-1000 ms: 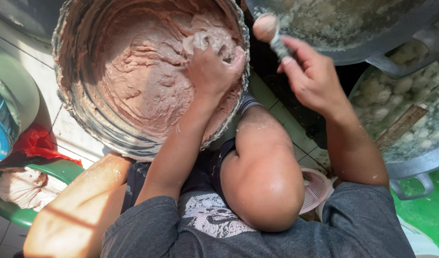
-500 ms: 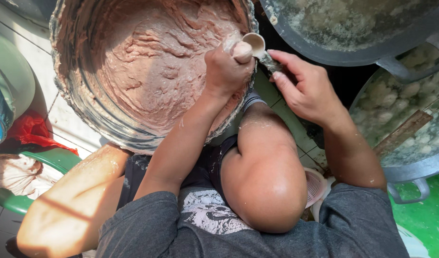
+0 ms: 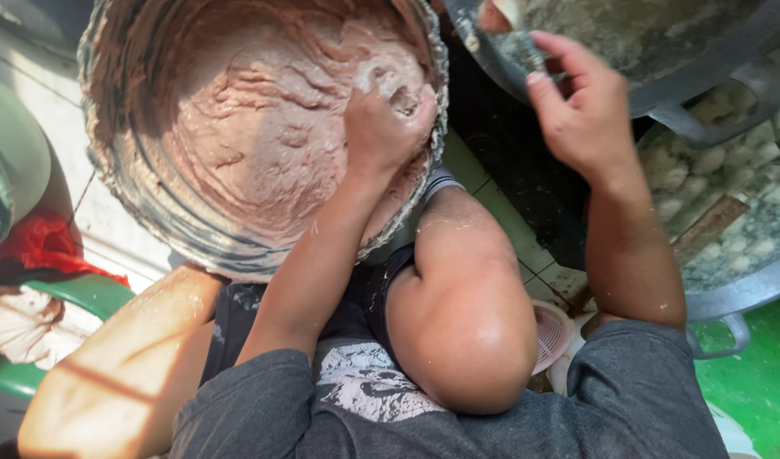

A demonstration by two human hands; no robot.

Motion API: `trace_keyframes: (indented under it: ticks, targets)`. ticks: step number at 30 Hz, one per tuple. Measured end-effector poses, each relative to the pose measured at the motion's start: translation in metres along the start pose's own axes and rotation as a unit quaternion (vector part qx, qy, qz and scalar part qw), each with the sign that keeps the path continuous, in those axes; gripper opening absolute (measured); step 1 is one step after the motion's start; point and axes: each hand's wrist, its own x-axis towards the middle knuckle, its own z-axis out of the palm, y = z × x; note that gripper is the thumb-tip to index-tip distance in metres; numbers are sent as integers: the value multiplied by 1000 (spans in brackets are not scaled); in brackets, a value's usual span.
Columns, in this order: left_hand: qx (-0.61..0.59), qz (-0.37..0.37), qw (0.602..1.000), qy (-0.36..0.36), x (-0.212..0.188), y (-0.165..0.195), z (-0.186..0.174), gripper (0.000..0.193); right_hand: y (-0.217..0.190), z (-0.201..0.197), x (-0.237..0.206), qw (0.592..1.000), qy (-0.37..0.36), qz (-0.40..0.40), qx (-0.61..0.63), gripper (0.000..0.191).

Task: The person scoops a pink meat paste from a large metal bowl using a small metal scoop and transfers it into a large wok filled with boiling water. The person repeats this scooping and dropping motion continuously throughout the clip.

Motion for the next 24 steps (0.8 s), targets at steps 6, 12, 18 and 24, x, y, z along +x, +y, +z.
trace_keyframes:
  ticks: [6, 12, 18, 24]
  targets:
    - [-135, -63, 988, -37, -2, -3, 4, 22, -15, 15, -12, 984, -80, 139, 77, 37]
    - [-110, -27, 993, -36, -6, -1, 12, 23, -34, 36, -24, 986, -137, -19, 88, 33]
    - [22, -87, 987, -135, -7, 0, 7, 22, -31, 32, -22, 945, -164, 193, 208, 37]
    - [122, -105, 980, -118, -27, 3, -19, 51, -9, 24, -12, 998, 40, -23, -38, 33]
